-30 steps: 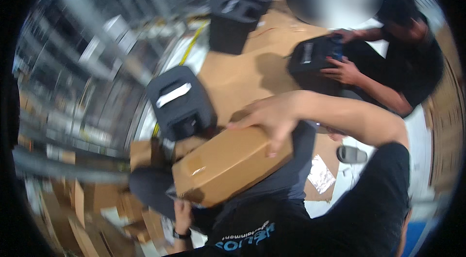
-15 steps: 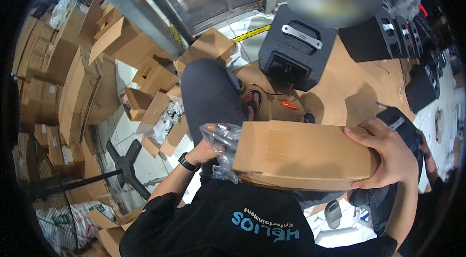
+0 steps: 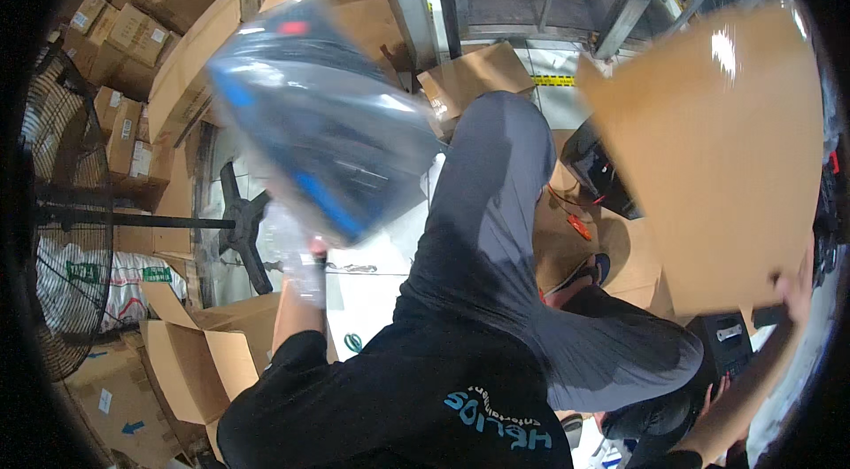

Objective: The person sits on the floor and assembles an electronic device by inserting a circuit board into a black foam-lined enclosure, connecting wires, and securing the unit. They then place the assembled device into a cardboard box.

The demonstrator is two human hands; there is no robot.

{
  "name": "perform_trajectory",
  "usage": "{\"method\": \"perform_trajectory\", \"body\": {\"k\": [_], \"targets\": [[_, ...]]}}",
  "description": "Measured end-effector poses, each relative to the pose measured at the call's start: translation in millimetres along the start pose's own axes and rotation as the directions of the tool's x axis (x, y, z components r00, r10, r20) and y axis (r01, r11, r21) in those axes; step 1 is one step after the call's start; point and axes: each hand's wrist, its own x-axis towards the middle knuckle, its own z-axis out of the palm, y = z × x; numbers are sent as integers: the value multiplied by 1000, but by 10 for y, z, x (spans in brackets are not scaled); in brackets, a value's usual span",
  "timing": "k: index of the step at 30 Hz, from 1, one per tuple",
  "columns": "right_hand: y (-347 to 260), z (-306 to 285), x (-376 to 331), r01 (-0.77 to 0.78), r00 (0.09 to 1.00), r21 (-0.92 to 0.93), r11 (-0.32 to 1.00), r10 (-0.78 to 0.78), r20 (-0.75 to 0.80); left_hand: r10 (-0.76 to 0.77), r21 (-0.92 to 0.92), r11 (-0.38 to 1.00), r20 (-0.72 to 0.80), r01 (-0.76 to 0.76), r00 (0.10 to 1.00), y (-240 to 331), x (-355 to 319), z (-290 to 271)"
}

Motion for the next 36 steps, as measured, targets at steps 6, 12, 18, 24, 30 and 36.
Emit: {"method": "perform_trajectory", "body": {"k": [6, 12, 18, 24, 30, 36], "targets": [[-683, 1916, 1387, -66, 995, 697, 714, 97, -5, 281, -370, 909, 199, -193, 939, 913, -148, -232], [-1217, 3758, 2052, -489, 871, 670, 559, 360, 334, 217, -575, 818, 371, 39, 903, 1294, -372, 131], [-737, 3809, 2468, -345, 885, 317, 883, 194, 424, 45, -490, 759, 696, 429, 717, 1154, -271, 444], [-459, 3570, 1932, -6, 978, 237, 971, -44, 203, -83, -388, 756, 742, 527, 665, 712, -46, 602], [-788, 3229, 700, 42, 870, 819, 573, -424, 252, -246, -246, 919, 257, 309, 935, -23, 70, 822], [-177, 3117, 197, 61, 932, 736, 674, -302, 200, -496, 293, 840, 69, 458, 866, -617, 180, 1222]]}}
